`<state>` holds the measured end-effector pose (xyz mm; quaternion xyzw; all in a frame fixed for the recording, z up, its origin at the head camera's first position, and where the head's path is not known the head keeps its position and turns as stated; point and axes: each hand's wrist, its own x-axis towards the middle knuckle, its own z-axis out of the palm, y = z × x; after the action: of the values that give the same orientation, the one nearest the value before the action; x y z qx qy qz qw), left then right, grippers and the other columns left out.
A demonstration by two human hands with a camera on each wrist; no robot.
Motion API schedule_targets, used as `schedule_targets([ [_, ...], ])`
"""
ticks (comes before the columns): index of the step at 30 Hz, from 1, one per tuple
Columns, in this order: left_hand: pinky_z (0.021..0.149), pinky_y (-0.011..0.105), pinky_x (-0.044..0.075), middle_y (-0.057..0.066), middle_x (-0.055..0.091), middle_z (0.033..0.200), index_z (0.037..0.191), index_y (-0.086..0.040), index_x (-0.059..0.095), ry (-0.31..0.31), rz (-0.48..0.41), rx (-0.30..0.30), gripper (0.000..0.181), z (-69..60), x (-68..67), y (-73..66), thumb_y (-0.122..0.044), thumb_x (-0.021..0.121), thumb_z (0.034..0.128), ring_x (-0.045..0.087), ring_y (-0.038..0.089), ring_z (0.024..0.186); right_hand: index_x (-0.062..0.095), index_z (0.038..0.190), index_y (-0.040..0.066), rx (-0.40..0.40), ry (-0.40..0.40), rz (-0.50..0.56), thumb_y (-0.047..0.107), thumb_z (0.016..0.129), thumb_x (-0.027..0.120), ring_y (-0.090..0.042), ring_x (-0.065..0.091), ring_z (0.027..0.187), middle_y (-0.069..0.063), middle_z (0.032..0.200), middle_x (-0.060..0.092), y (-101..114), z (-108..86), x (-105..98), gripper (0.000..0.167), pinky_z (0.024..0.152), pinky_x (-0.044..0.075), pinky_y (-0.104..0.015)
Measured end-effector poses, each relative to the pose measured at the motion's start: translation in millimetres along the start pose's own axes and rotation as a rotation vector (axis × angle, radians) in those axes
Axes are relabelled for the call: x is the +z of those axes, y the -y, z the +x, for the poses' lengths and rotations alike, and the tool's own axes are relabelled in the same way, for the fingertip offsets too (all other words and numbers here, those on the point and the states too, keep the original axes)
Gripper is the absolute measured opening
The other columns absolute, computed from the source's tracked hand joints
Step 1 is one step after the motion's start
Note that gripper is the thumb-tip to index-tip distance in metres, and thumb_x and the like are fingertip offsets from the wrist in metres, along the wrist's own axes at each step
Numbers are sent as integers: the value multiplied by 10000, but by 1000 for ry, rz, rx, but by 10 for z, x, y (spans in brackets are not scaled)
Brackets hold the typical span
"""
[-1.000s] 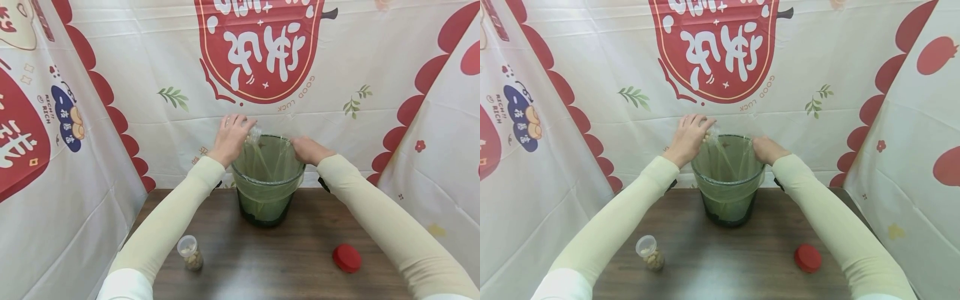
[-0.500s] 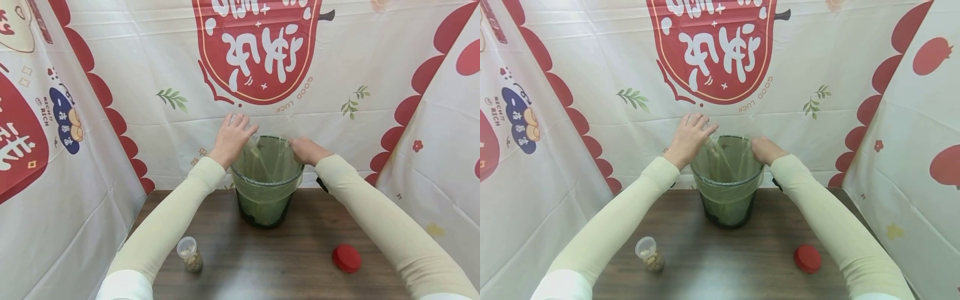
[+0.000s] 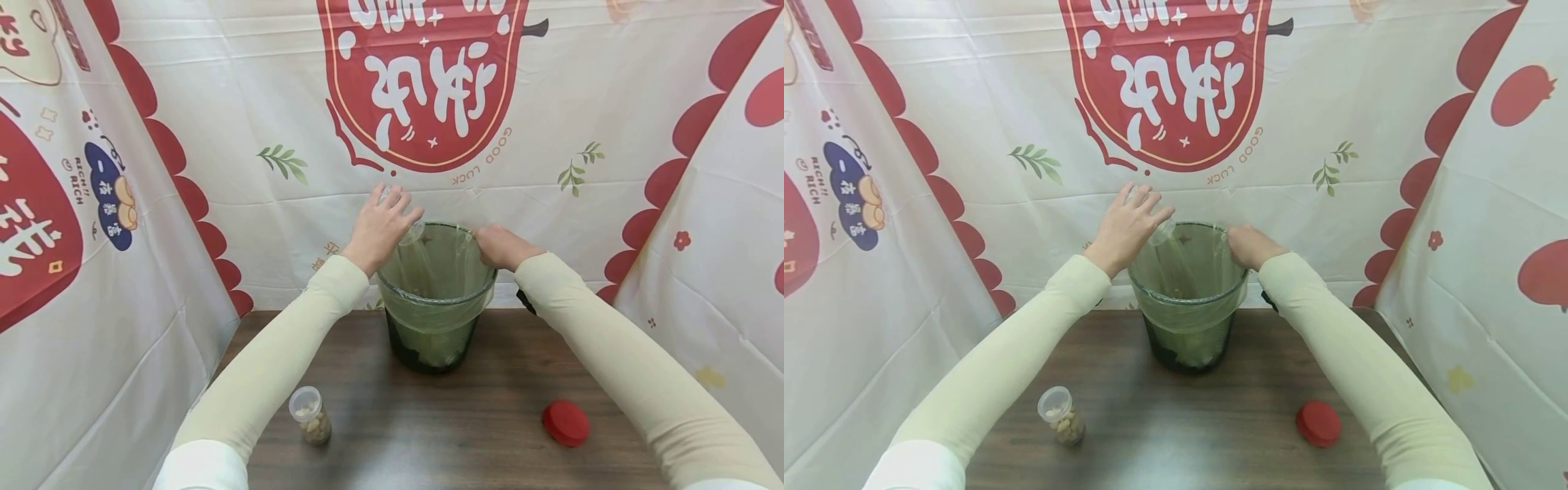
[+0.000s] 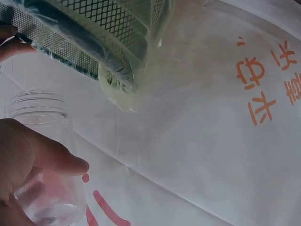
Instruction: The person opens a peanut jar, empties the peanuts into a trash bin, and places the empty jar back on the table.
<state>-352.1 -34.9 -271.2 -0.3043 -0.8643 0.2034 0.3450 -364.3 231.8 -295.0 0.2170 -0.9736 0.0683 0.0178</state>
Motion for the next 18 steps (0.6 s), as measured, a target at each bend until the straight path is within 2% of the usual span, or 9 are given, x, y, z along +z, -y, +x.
schedule_targets([
  [7, 1301, 482, 366, 75, 612, 1492, 1480, -250, 583, 56, 36, 26, 620, -13, -44, 14, -203, 864, 930, 489, 291, 1468, 663, 1055, -73, -9, 8, -25, -140, 930, 513, -326, 652, 814, -225, 933, 692, 3, 13, -7, 207, 743, 601, -464],
  [14, 1285, 490, 388, 102, 607, 1497, 1479, -232, 593, -4, -14, 13, 587, 4, -104, 86, -177, 841, 950, 498, 307, 1467, 656, 1041, -69, -2, 18, -23, -137, 937, 517, -316, 633, 799, -206, 906, 674, 23, -1, -40, 186, 718, 582, -444],
  [18, 1264, 509, 414, 124, 606, 1498, 1513, -216, 577, -30, -57, -14, 600, 22, -136, 134, -148, 814, 966, 510, 331, 1473, 651, 1021, -67, -6, 15, -27, -135, 935, 514, -322, 627, 808, -205, 901, 665, 19, -7, -47, 175, 727, 579, -451],
])
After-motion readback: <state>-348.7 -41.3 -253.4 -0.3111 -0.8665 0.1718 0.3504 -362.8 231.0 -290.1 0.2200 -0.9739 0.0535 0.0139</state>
